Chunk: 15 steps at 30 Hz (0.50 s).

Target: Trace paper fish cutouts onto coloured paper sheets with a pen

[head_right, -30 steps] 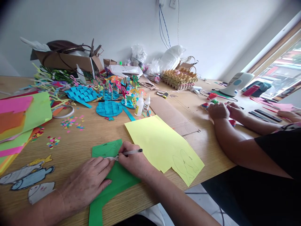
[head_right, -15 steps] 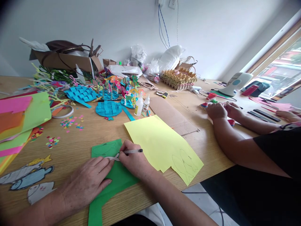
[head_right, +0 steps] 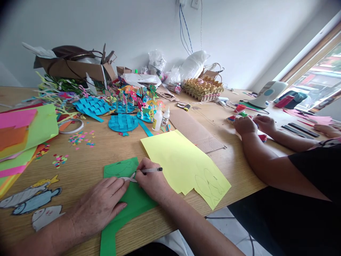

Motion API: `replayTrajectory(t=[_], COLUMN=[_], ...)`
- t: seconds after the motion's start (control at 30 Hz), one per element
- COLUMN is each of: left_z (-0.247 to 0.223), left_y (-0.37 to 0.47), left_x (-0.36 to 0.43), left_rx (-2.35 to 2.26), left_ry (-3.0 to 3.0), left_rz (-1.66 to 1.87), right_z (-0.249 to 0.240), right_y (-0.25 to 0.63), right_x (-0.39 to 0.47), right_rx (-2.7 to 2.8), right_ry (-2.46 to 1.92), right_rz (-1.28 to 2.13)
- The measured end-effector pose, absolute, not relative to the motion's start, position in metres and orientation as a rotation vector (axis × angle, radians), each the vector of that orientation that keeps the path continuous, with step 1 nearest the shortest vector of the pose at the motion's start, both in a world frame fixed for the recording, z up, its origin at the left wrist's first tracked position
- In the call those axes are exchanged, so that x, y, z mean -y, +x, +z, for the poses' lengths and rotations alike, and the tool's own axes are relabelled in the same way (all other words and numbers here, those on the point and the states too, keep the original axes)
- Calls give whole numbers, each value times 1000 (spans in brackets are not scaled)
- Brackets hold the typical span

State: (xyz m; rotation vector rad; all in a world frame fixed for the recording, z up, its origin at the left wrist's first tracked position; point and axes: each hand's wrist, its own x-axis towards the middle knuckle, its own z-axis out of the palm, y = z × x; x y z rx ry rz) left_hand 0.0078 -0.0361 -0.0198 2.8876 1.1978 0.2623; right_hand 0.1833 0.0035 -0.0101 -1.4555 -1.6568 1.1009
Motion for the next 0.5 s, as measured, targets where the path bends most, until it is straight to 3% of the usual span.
replayTrajectory(t=[0.5], left_z=[-11], left_y=[13], left_x=[33], left_rx=[-1260], left_ry=[2741], left_rz=[56], right_z=[-8], right_y=[183], right_x=[-2], right_rx=[1704], right_ry=[-1451], right_rz=[1013])
